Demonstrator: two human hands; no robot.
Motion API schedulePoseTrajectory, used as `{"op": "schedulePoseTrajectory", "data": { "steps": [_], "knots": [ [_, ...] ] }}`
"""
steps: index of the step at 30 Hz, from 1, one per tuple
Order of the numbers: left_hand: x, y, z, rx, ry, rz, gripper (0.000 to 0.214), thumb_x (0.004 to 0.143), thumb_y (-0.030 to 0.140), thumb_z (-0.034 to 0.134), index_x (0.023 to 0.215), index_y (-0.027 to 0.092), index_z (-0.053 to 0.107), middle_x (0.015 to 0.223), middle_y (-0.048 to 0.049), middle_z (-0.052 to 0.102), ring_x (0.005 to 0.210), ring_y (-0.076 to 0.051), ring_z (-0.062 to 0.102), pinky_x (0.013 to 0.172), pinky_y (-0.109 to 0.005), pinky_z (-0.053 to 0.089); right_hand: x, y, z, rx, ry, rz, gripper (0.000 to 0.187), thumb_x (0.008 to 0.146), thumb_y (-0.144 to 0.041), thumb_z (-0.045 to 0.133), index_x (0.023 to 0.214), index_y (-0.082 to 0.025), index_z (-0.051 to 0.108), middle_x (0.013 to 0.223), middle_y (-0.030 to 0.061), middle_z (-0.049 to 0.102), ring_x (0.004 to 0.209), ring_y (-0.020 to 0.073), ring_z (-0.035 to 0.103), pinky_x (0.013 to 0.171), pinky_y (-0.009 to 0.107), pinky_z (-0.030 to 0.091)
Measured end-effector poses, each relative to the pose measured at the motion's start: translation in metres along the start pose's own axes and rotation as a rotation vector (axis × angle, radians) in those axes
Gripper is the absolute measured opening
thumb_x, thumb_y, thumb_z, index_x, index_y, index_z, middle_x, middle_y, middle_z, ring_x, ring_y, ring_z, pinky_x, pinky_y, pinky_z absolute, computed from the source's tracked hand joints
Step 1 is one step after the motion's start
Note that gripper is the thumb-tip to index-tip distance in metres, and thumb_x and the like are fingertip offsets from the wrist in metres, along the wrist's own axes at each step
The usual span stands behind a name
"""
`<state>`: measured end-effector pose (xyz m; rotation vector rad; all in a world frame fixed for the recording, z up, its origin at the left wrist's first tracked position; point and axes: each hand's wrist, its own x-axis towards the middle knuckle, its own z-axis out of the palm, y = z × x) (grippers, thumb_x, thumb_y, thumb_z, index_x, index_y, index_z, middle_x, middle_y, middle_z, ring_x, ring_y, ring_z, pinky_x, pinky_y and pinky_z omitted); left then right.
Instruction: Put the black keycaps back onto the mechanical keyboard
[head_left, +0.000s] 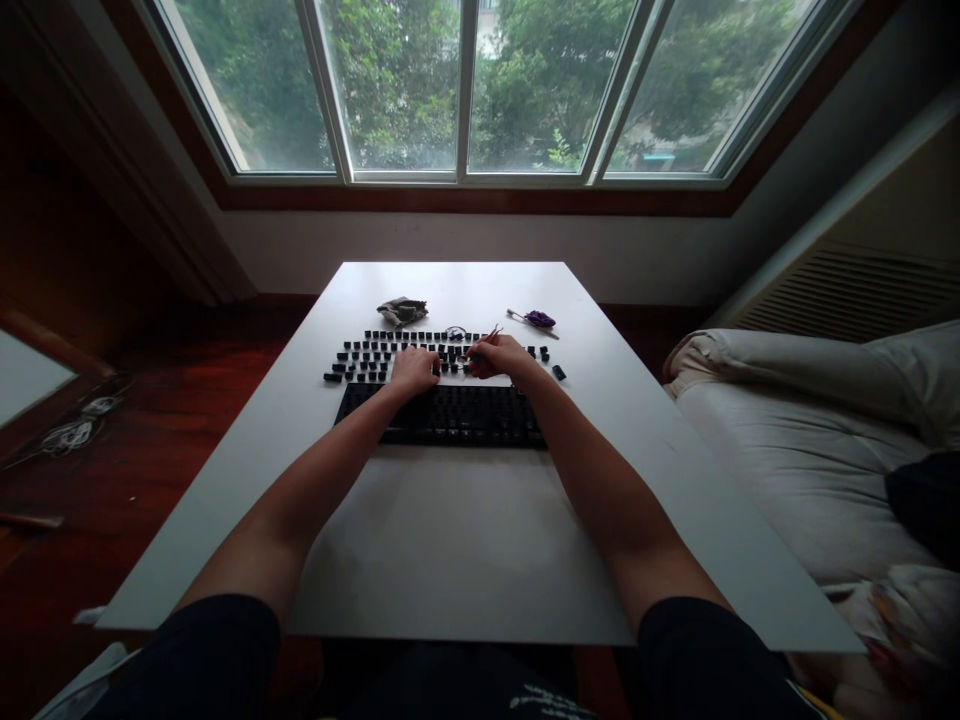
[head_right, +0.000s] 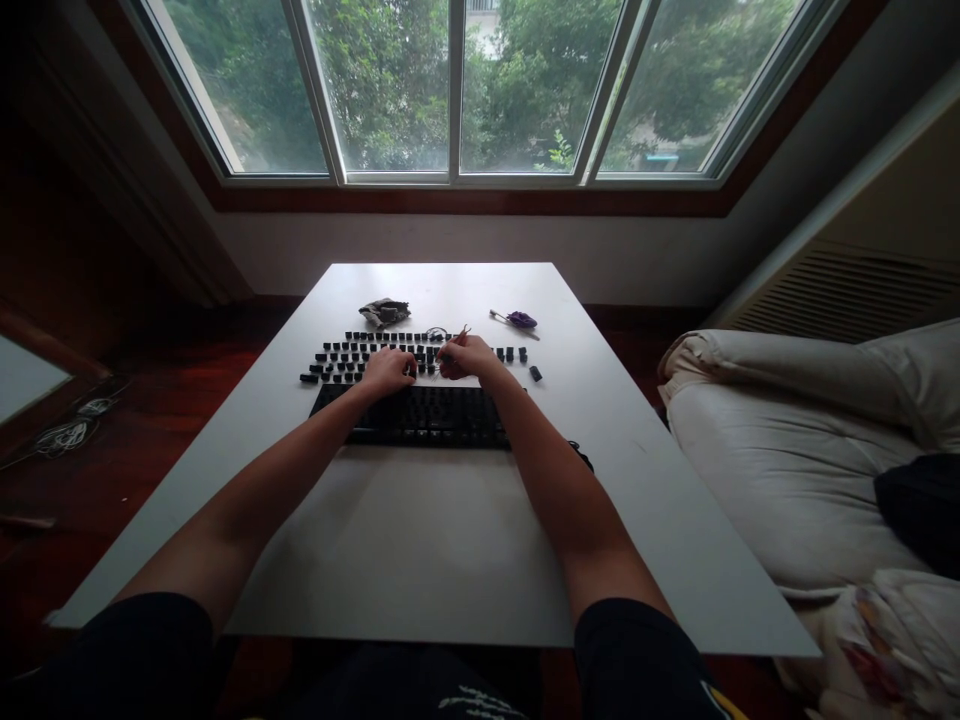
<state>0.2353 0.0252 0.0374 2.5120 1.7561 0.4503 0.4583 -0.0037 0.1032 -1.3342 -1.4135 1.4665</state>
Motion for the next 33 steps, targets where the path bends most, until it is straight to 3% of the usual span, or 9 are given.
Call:
{"op": "schedulePoseTrajectory", "data": {
  "steps": [8,14,19,25,30,33],
  "knots": [
    [-0.005,0.001,-0.006,-0.024,-0.043,-0.025,0.018,0.070,0.028,0.076,0.088,0.027,0.077,0.090,-0.0055,0.070,0.095,-0.029,0.058,0.086,-0.039,0.041,-0.001,0.000,0.001,-0.004,-0.014,-0.005,0.012,0.092,-0.020,0.063,0.090,-0.011,0.069,0.068,0.0085,0.073,0.054,0.0162,0.070,0.052,0.024,0.059],
    [-0.013,0.000,-0.008,-0.046,0.062,0.022,0.016,0.078,0.031,0.071,0.093,0.026,0.075,0.089,-0.0059,0.070,0.090,-0.026,0.058,0.083,-0.038,0.042,-0.005,0.000,0.003,0.014,-0.128,-0.045,0.012,0.093,-0.025,0.067,0.099,-0.015,0.063,0.072,0.0053,0.073,0.059,0.0160,0.072,0.056,0.025,0.060],
    [-0.038,0.003,-0.011,-0.113,0.128,0.095,0.014,0.089,0.029,0.061,0.090,0.024,0.074,0.091,-0.0073,0.068,0.091,-0.026,0.057,0.084,-0.040,0.042,-0.011,0.002,0.013,0.009,-0.221,-0.158,0.017,0.092,-0.018,0.065,0.103,-0.020,0.052,0.082,0.0011,0.074,0.070,0.0147,0.073,0.059,0.023,0.060],
    [-0.070,0.001,-0.015,-0.206,0.069,0.199,0.018,0.089,0.031,0.063,0.103,0.025,0.073,0.102,-0.0071,0.066,0.100,-0.027,0.057,0.090,-0.042,0.044,-0.018,0.009,0.019,-0.128,-0.320,-0.281,0.015,0.090,-0.026,0.067,0.101,-0.018,0.059,0.081,0.0029,0.074,0.070,0.0150,0.071,0.057,0.020,0.054],
    [-0.081,0.001,-0.017,-0.211,0.065,0.223,0.025,0.089,0.037,0.064,0.109,0.025,0.072,0.110,-0.0082,0.064,0.106,-0.029,0.056,0.095,-0.044,0.044,-0.030,0.026,0.025,-0.220,-0.269,-0.356,0.016,0.090,-0.031,0.066,0.100,-0.019,0.065,0.081,0.0004,0.073,0.074,0.0145,0.071,0.068,0.022,0.055],
    [-0.085,0.003,-0.017,-0.205,0.076,0.206,0.028,0.088,0.040,0.066,0.111,0.025,0.071,0.112,-0.0087,0.063,0.109,-0.029,0.055,0.097,-0.045,0.043,-0.033,0.039,0.031,-0.247,-0.209,-0.330,0.016,0.090,-0.034,0.065,0.098,-0.020,0.065,0.079,-0.0008,0.073,0.075,0.0150,0.072,0.068,0.022,0.055]
  ]
}}
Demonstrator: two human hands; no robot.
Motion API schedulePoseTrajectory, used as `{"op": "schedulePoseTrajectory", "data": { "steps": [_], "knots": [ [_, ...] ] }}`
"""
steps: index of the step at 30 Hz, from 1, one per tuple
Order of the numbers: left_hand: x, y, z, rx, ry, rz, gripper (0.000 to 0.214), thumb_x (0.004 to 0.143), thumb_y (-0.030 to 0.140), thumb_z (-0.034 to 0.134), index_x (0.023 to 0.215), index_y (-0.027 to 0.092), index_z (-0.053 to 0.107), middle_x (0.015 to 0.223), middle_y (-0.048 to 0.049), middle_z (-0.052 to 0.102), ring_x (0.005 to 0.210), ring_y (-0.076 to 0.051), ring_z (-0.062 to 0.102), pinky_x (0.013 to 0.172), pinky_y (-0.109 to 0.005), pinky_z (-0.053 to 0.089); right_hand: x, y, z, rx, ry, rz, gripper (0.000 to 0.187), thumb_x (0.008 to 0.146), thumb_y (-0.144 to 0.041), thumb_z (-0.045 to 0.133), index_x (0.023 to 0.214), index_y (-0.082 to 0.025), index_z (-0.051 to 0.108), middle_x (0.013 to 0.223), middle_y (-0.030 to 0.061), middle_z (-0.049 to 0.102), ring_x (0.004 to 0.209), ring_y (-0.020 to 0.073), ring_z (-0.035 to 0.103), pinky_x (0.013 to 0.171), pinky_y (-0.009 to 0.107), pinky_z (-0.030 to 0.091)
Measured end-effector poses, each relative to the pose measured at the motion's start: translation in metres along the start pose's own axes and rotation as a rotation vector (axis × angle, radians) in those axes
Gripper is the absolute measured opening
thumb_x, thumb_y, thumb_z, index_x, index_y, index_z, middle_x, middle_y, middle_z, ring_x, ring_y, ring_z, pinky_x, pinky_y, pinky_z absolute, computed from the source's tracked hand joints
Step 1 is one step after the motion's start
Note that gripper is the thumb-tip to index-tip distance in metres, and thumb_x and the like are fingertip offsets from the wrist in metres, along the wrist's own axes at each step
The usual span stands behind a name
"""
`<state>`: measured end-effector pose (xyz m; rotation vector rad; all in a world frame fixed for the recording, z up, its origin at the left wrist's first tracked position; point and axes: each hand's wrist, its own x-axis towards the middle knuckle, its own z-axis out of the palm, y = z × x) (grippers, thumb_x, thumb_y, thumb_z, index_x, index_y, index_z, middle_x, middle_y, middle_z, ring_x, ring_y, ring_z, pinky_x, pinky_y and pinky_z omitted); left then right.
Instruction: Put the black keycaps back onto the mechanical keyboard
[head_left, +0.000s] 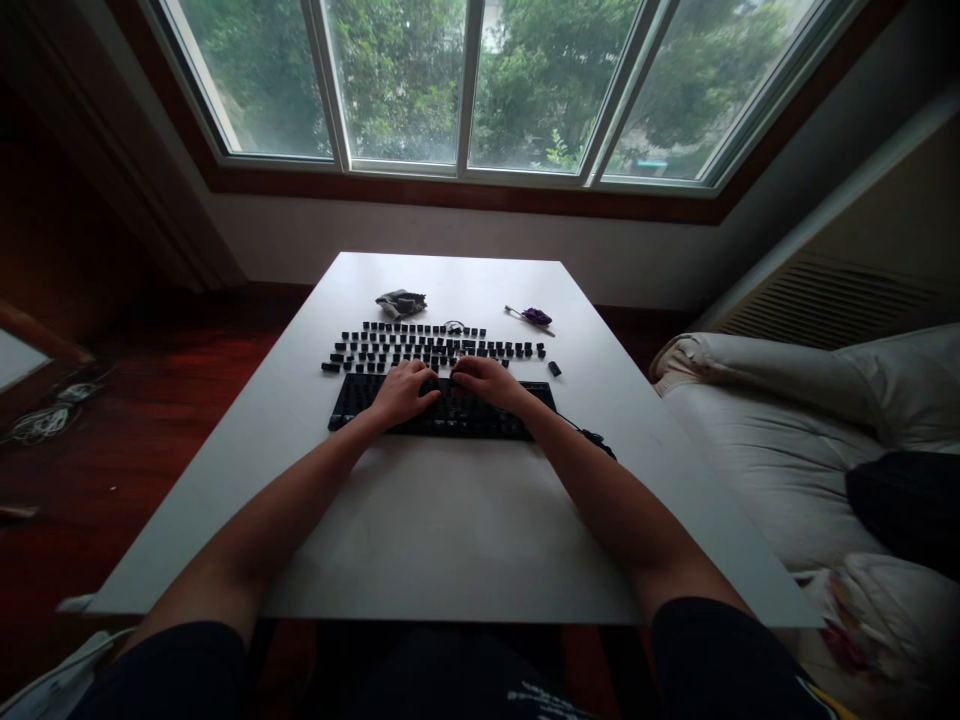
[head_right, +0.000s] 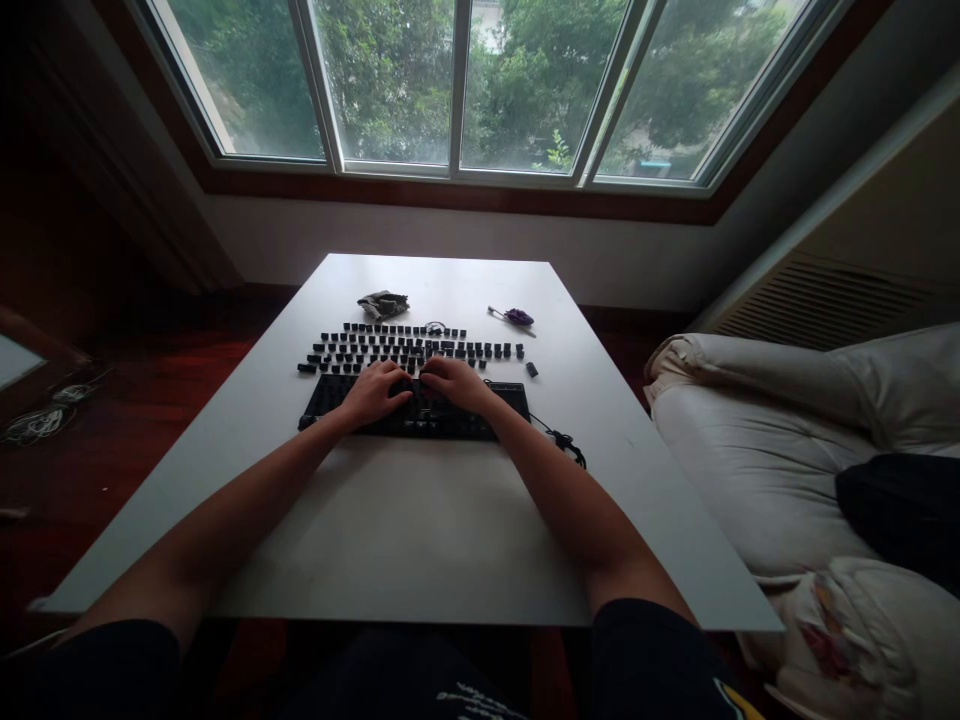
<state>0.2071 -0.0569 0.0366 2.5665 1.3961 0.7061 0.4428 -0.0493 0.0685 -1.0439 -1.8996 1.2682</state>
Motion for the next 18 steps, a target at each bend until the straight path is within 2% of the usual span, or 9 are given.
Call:
{"op": "schedulePoseTrajectory", "data": {
  "steps": [6,11,14,18],
  "knots": [
    [-0.005,0.004,0.002,0.012,0.014,-0.013,0.030,0.087,0.040,0.067,0.114,0.027,0.069,0.114,-0.0085,0.062,0.112,-0.030,0.053,0.099,-0.046,0.042,-0.004,0.006,0.013,0.048,0.007,0.011,0.017,0.087,-0.035,0.067,0.097,-0.021,0.066,0.074,-0.0022,0.072,0.074,0.0147,0.071,0.068,0.022,0.054],
    [-0.006,0.003,0.002,0.005,0.019,0.005,0.030,0.088,0.040,0.066,0.114,0.026,0.069,0.114,-0.0090,0.062,0.111,-0.030,0.053,0.098,-0.046,0.042,-0.012,-0.007,0.008,0.078,-0.114,0.006,0.022,0.084,-0.036,0.071,0.098,-0.020,0.067,0.084,0.0003,0.074,0.081,0.0162,0.070,0.075,0.025,0.054],
    [-0.006,0.003,0.001,0.002,0.019,0.011,0.029,0.088,0.040,0.066,0.113,0.025,0.069,0.114,-0.0090,0.062,0.111,-0.030,0.053,0.098,-0.046,0.041,-0.018,-0.013,0.002,0.008,-0.173,-0.053,0.020,0.085,-0.034,0.069,0.098,-0.019,0.068,0.089,0.0014,0.074,0.087,0.0172,0.069,0.080,0.026,0.054],
    [-0.006,0.004,0.001,0.007,0.014,0.005,0.029,0.088,0.038,0.066,0.114,0.026,0.069,0.115,-0.0085,0.062,0.112,-0.030,0.053,0.099,-0.046,0.041,-0.018,-0.011,0.004,-0.156,-0.131,-0.073,0.017,0.088,-0.033,0.065,0.100,-0.021,0.067,0.084,0.0001,0.073,0.079,0.0159,0.068,0.075,0.025,0.053]
  ]
}}
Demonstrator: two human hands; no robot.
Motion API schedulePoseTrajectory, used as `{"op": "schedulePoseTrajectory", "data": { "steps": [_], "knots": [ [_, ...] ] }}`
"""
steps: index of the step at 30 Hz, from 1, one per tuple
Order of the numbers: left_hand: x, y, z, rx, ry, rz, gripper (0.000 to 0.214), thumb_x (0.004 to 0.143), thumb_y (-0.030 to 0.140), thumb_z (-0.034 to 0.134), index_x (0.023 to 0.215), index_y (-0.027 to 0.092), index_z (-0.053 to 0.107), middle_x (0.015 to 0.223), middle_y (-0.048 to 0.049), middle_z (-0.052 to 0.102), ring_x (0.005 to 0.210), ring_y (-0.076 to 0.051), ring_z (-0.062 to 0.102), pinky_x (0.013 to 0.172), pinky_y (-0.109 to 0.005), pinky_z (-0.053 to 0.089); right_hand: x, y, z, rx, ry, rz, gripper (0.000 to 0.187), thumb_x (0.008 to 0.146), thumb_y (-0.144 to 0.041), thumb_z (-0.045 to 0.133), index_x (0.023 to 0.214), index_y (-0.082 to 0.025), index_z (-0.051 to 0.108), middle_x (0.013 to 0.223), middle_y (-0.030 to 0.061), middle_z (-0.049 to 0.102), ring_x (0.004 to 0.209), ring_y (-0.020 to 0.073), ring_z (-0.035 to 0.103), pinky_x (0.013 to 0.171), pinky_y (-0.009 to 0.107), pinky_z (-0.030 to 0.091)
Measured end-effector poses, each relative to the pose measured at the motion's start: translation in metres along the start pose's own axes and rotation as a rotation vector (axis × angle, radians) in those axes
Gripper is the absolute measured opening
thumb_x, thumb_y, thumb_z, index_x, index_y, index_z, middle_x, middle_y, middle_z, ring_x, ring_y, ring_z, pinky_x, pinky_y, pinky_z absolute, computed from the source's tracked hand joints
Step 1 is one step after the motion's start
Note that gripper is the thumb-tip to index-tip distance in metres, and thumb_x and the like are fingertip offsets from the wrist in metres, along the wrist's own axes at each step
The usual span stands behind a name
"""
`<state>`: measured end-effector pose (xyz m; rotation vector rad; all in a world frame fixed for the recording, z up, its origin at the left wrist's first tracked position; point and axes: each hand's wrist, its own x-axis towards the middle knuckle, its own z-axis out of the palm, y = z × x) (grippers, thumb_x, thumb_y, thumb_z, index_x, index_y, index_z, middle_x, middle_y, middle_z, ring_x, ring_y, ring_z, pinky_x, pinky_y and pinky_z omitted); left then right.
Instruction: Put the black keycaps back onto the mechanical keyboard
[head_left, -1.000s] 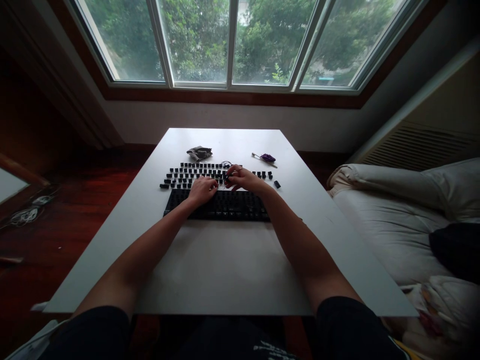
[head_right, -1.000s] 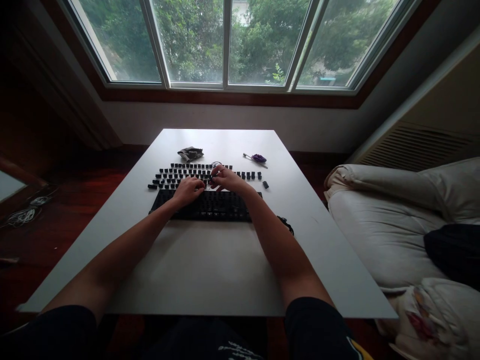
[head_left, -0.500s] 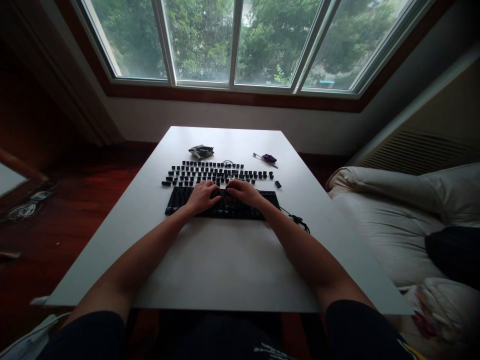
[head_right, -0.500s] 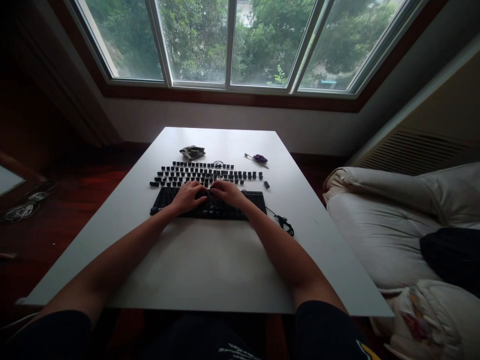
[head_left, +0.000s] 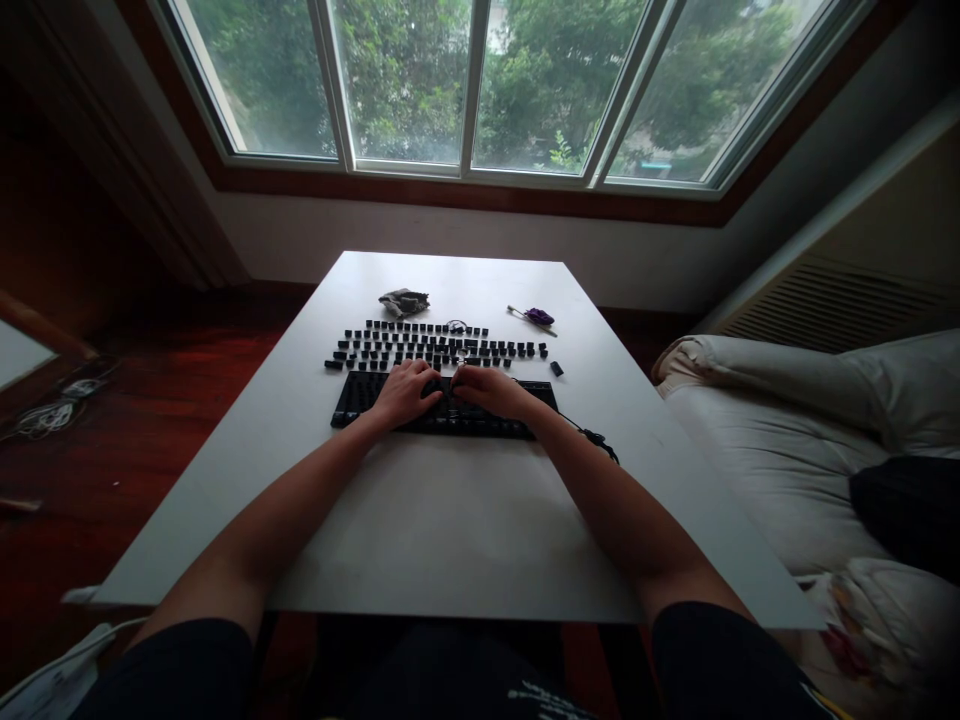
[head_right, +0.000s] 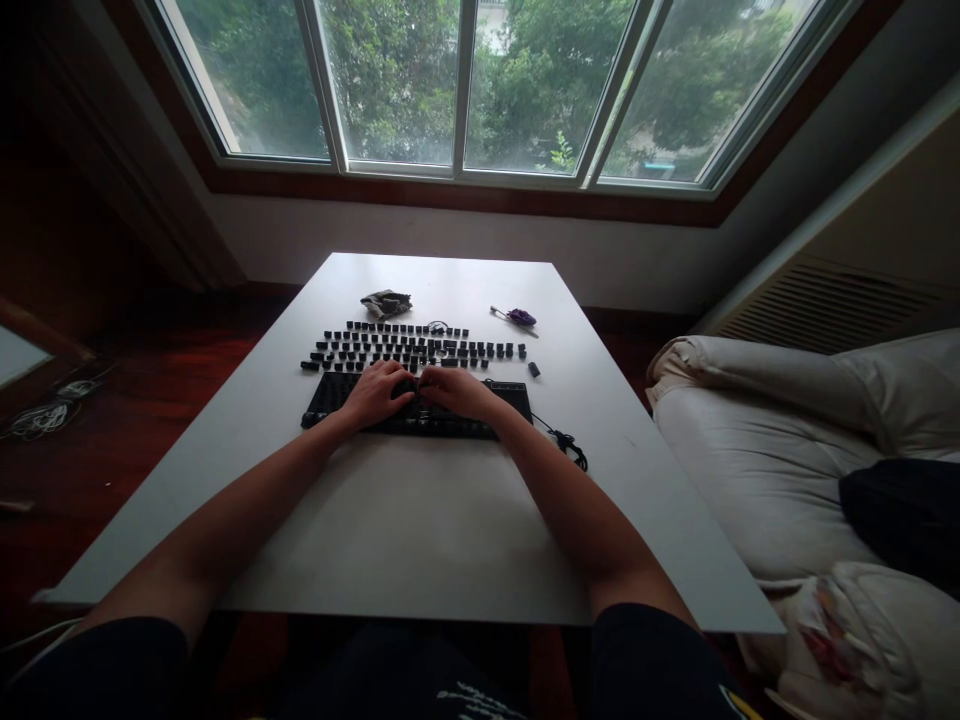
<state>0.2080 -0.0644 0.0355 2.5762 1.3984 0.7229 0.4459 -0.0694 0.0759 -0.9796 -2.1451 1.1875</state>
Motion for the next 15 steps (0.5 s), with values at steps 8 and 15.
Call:
{"op": "schedulePoseTrajectory", "data": {
  "steps": [8,15],
  "knots": [
    [0.000,-0.001,0.000,0.047,0.001,0.014,0.028,0.089,0.039,0.064,0.113,0.025,0.069,0.114,-0.0088,0.063,0.111,-0.030,0.054,0.096,-0.045,0.043,-0.003,-0.001,-0.003,-0.129,-0.084,-0.085,0.019,0.090,-0.033,0.064,0.101,-0.020,0.071,0.081,0.0002,0.072,0.072,0.0144,0.062,0.068,0.022,0.048],
    [0.000,-0.001,0.001,0.058,0.007,0.023,0.027,0.090,0.038,0.063,0.113,0.025,0.068,0.114,-0.0080,0.063,0.110,-0.029,0.054,0.096,-0.045,0.044,-0.005,0.001,-0.012,-0.123,-0.134,-0.161,0.024,0.093,-0.036,0.061,0.107,-0.018,0.069,0.084,0.0018,0.071,0.071,0.0145,0.058,0.068,0.025,0.045]
  ]
}}
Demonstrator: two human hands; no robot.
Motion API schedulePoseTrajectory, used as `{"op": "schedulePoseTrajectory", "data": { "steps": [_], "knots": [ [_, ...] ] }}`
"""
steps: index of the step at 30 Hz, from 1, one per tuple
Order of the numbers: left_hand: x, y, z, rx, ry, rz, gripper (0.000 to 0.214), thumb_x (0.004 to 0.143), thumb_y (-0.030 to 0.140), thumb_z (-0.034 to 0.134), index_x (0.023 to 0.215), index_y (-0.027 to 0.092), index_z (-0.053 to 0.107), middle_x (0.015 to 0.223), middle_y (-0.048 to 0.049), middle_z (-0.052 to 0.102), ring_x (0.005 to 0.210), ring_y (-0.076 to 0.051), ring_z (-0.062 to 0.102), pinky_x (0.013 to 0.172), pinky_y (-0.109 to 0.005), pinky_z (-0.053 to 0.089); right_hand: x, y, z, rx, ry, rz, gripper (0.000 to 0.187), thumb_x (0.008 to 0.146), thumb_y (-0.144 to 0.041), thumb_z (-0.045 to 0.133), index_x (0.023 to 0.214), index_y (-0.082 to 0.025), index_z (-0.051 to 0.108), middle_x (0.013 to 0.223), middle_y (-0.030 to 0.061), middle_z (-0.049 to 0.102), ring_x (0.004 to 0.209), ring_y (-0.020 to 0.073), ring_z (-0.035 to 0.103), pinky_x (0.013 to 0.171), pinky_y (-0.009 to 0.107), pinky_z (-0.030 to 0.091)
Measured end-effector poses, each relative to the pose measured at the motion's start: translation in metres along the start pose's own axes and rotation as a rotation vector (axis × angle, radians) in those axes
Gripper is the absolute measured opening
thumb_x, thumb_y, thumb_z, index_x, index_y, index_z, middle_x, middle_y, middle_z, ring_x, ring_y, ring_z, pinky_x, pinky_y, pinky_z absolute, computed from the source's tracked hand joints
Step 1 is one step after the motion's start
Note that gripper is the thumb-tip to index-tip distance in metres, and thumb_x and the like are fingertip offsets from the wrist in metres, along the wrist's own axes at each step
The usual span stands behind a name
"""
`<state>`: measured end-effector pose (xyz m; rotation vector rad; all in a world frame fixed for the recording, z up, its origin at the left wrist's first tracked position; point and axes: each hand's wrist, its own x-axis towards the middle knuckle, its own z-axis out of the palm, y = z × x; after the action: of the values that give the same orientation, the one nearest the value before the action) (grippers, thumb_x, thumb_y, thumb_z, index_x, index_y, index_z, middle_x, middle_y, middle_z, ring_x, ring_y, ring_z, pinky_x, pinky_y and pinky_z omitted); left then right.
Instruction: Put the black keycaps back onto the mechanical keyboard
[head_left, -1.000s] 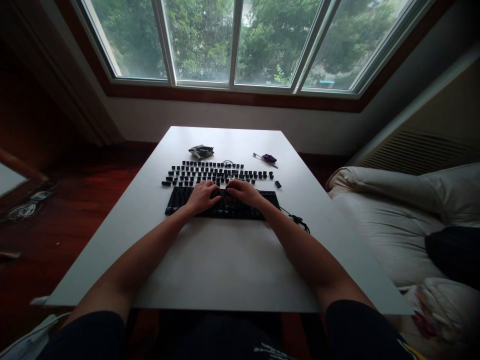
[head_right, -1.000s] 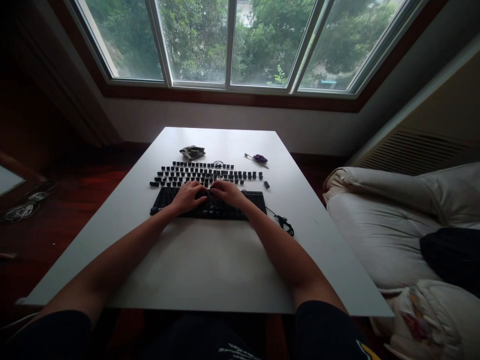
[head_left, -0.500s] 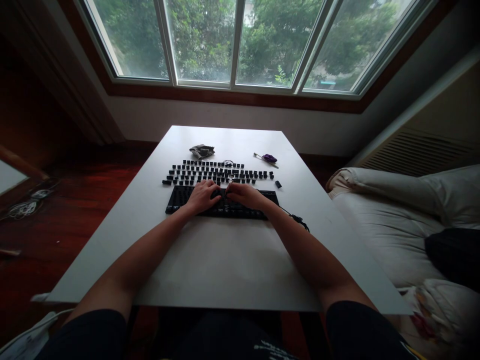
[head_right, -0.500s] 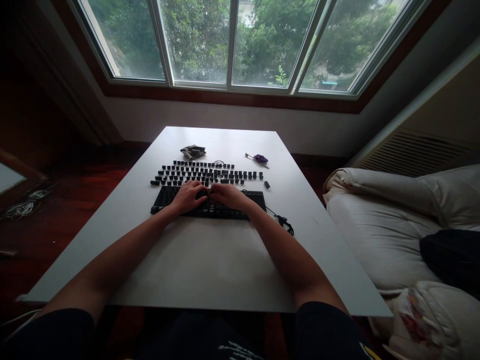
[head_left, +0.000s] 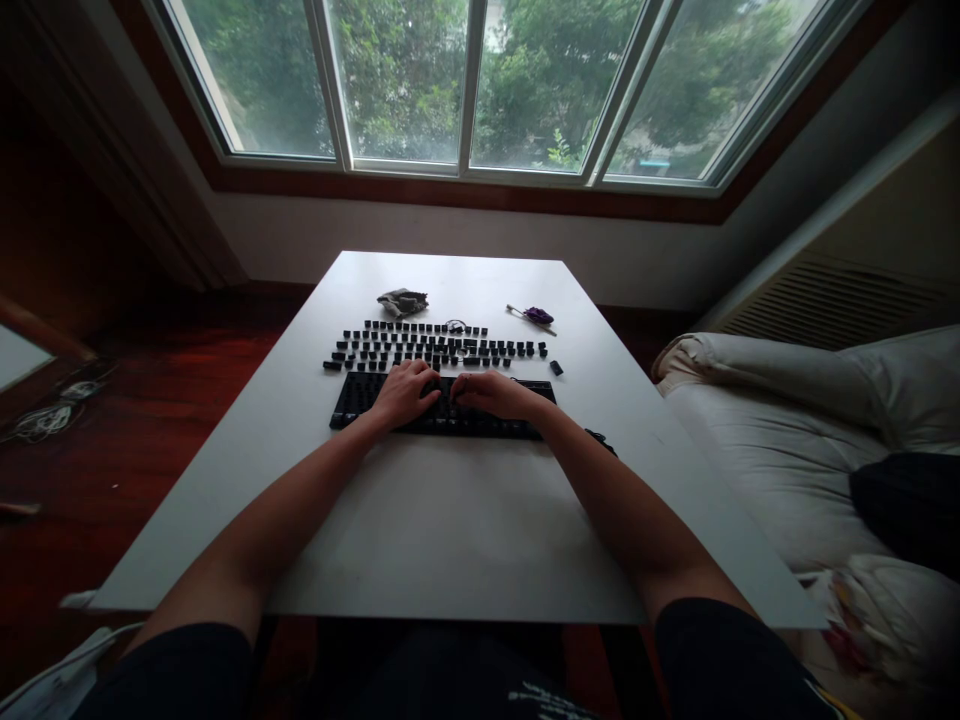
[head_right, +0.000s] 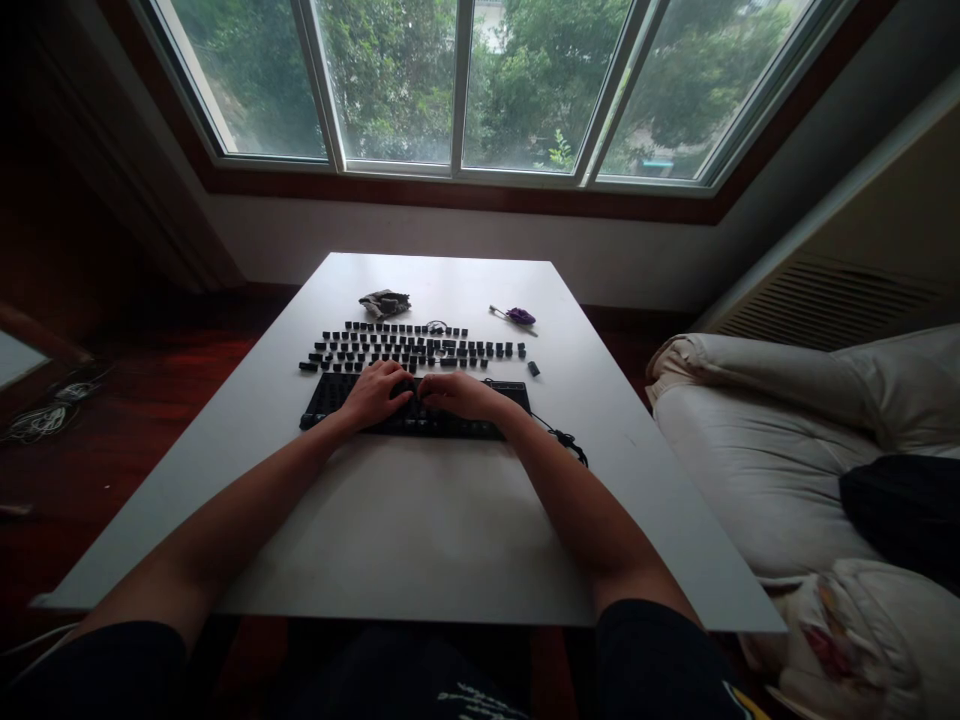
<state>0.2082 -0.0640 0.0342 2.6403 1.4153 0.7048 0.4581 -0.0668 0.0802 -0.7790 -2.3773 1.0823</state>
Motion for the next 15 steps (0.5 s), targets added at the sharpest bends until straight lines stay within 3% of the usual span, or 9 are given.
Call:
{"op": "schedulePoseTrajectory", "data": {
  "steps": [9,15],
  "knots": [
    [-0.001,0.002,-0.003,-0.082,0.026,0.090,0.026,0.091,0.031,0.060,0.113,0.024,0.069,0.115,-0.0082,0.063,0.110,-0.027,0.055,0.098,-0.044,0.044,0.004,0.010,0.010,0.114,0.079,0.068,0.035,0.091,-0.049,0.064,0.099,-0.016,0.072,0.081,0.0023,0.072,0.071,0.0159,0.063,0.069,0.027,0.048],
    [-0.002,0.009,-0.011,-0.170,-0.135,0.308,0.021,0.089,0.033,0.065,0.106,0.025,0.072,0.104,-0.0058,0.066,0.101,-0.024,0.059,0.095,-0.039,0.045,0.003,0.028,0.008,0.444,0.046,0.108,0.040,0.088,-0.054,0.068,0.100,-0.016,0.071,0.091,0.0064,0.076,0.086,0.0207,0.072,0.082,0.033,0.056]
  ]
}}
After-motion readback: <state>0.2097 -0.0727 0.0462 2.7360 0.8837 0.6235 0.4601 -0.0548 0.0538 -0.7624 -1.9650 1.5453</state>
